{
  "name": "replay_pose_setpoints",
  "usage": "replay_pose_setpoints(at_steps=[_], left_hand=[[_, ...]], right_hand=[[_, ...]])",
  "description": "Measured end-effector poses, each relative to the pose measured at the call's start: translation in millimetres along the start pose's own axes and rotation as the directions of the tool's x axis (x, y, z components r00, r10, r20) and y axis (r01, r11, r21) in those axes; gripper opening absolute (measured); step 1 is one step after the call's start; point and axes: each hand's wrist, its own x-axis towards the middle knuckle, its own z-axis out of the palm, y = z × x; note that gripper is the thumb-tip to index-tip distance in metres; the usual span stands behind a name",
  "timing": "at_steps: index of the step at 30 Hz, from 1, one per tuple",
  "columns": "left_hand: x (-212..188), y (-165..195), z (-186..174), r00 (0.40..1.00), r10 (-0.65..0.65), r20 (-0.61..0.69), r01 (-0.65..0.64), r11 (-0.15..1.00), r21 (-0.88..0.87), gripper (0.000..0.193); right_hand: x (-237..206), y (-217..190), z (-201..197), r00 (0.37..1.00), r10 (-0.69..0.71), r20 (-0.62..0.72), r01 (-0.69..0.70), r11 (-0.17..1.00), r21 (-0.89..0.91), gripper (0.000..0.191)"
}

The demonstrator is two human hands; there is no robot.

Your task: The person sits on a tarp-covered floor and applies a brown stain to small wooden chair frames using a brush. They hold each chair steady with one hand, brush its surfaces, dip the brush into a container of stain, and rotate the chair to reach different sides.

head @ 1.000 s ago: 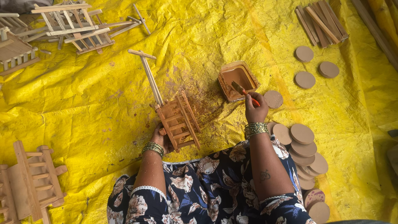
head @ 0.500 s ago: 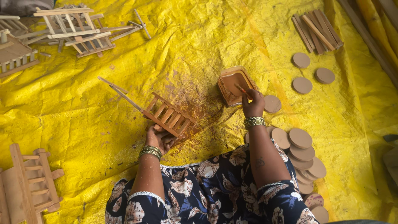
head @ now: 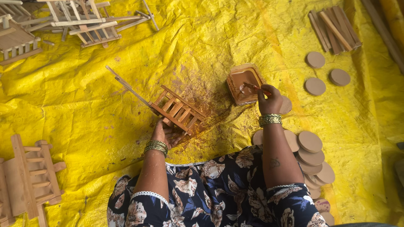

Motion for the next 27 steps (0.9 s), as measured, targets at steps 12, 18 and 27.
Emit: replay_pose_setpoints(at_steps=[12, 18, 27], left_hand=[[26, 2, 1, 0.639, 0.739, -0.212, -0.696, 0.673, 0.250, 0.055], [6, 5, 18, 0.473, 0.850, -0.232, -0.770, 0.527, 0.360, 0.064], [11, -5, 20, 0.441, 0.874, -0.205, -0.793, 0.486, 0.366, 0.072]], right_hand=[[-11, 5, -13, 0.921, 0.389, -0.021, -0.379, 0.907, 0.181, 0.021], [-22, -9, -24, 0.970, 0.240, 0.035, -0.242, 0.968, 0.069, 0.017], [-37, -22, -51, 0.991, -0.021, 0.133, 0.032, 0.996, -0.083, 0.017]])
